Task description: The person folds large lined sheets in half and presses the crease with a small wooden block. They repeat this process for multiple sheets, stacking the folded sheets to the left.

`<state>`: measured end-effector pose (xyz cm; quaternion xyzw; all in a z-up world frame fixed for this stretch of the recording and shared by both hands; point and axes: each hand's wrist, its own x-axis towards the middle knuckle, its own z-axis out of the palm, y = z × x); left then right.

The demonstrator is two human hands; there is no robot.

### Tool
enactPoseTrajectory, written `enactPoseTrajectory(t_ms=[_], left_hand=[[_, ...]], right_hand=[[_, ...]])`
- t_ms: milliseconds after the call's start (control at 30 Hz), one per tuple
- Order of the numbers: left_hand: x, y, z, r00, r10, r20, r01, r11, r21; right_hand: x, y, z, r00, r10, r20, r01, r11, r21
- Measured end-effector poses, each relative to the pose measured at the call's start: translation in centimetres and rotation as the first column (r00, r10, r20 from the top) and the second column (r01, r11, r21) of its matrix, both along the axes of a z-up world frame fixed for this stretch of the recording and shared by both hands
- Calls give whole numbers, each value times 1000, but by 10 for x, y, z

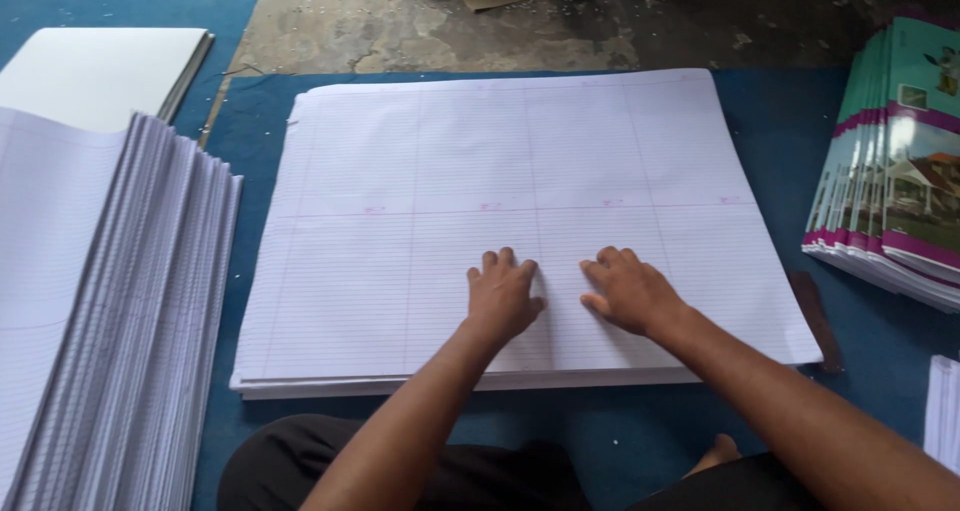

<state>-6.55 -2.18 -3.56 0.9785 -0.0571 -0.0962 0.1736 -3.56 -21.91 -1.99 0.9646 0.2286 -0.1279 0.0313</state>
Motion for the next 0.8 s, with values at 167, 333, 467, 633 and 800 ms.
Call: enactPoseTrajectory(t_ms=[167, 333, 467, 633, 800], left_hand=[[6, -49, 0, 997, -68, 23, 69, 997, -39], [11, -91, -3, 988, -148, 30, 149, 988, -31], [13, -115, -8, 973, -210, 93, 214, 976, -36], [18, -140, -11, 971, -233, 56, 235, 972, -19], [16, -158, -11, 967, -249, 43, 250, 968, -18]], right_hand=[[7, -49, 2, 988, -138, -66, 134, 989, -68], [21, -111, -8, 961, -267, -78, 263, 963, -52], [40, -164, -21, 920, -371, -128, 378, 925, 32], [44, -223, -39, 871, -488, -50, 490, 864, 113], [48, -260, -53, 742, -659, -120, 665, 703, 252]])
